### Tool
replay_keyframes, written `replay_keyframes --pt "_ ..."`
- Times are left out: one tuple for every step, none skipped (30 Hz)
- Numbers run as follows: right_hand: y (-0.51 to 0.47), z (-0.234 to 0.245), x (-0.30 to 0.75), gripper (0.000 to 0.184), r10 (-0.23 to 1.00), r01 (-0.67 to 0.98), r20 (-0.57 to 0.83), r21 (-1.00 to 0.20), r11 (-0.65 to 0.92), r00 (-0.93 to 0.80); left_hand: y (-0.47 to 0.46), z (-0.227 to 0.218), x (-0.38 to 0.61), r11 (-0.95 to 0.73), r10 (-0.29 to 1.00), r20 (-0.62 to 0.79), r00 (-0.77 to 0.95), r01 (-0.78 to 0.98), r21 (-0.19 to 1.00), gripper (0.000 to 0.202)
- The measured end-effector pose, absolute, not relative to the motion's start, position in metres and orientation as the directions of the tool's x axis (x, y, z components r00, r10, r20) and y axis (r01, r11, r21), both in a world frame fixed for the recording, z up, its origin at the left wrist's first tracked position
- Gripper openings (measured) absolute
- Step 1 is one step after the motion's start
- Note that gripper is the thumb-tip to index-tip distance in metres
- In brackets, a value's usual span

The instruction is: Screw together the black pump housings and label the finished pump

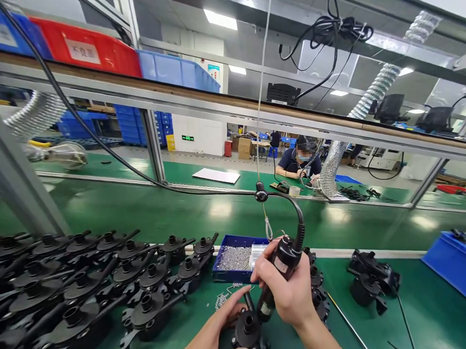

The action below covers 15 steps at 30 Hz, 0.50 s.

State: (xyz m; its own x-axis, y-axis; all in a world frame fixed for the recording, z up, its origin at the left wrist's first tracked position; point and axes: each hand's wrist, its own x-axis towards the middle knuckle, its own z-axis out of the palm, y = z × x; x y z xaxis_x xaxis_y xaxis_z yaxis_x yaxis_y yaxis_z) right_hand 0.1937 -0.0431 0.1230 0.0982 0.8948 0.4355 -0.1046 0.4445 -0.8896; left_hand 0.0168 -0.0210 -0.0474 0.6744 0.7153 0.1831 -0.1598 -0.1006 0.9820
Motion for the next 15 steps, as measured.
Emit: replay_keyframes --pt "-0.044 0.124 0.192 0.028 0.901 -0.094 0.424 -0.897 0.432 0.091 -0.021 -0.046 0.017 -0.089 0.716 0.171 0.676 -0.154 0.984 0.108" --pt "-0.044 0.124 0.191 0.028 0.907 -0.080 0.413 -0.904 0.419 0.084 -0.021 -0.045 0.017 -0.072 0.716 0.157 0.681 -0.152 0.986 0.107" --pt "-0.045 0.125 0.189 0.029 0.913 -0.069 0.401 -0.911 0.407 0.079 -0.021 -0.044 0.016 -0.053 0.714 0.144 0.685 -0.152 0.987 0.106" --pt "-0.045 0.125 0.187 0.028 0.917 -0.063 0.393 -0.915 0.397 0.075 -0.021 -0.042 0.016 -0.033 0.712 0.132 0.690 -0.155 0.987 0.105" --pt "-0.045 0.125 0.186 0.027 0.919 -0.064 0.386 -0.918 0.391 0.073 -0.021 -0.040 0.016 -0.015 0.709 0.121 0.695 -0.156 0.988 0.105" --pt "-0.045 0.124 0.184 0.026 0.922 -0.075 0.381 -0.920 0.386 0.070 -0.021 -0.039 0.015 -0.001 0.706 0.111 0.700 -0.156 0.988 0.106" --pt "-0.045 0.123 0.183 0.024 0.925 -0.093 0.375 -0.920 0.380 0.067 -0.021 -0.038 0.015 0.013 0.704 0.100 0.703 -0.153 0.988 0.106" --pt "-0.045 0.123 0.182 0.022 0.927 -0.115 0.369 -0.920 0.375 0.065 -0.021 -0.037 0.015 0.028 0.707 0.087 0.702 -0.151 0.988 0.107" --pt "-0.044 0.122 0.181 0.020 0.929 -0.133 0.363 -0.920 0.369 0.063 -0.022 -0.037 0.015 0.043 0.713 0.074 0.698 -0.149 0.988 0.108" --pt "-0.043 0.121 0.181 0.019 0.932 -0.145 0.358 -0.920 0.363 0.065 -0.023 -0.037 0.015 0.059 0.719 0.061 0.692 -0.148 0.987 0.109" --pt "-0.043 0.119 0.180 0.019 0.933 -0.152 0.353 -0.921 0.360 0.070 -0.023 -0.038 0.015 0.072 0.724 0.051 0.687 -0.150 0.986 0.110" --pt "-0.042 0.118 0.179 0.019 0.933 -0.153 0.352 -0.920 0.360 0.079 -0.024 -0.038 0.015 0.082 0.727 0.044 0.685 -0.150 0.985 0.111" --pt "-0.042 0.116 0.179 0.019 0.931 -0.150 0.353 -0.919 0.364 0.090 -0.024 -0.039 0.016 0.089 0.727 0.039 0.685 -0.150 0.985 0.112" --pt "-0.041 0.113 0.179 0.019 0.928 -0.145 0.358 -0.918 0.370 0.101 -0.025 -0.040 0.016 0.094 0.725 0.034 0.688 -0.149 0.984 0.113" --pt "-0.041 0.110 0.179 0.019 0.922 -0.143 0.371 -0.912 0.384 0.110 -0.025 -0.041 0.015 0.099 0.723 0.029 0.691 -0.145 0.984 0.114"
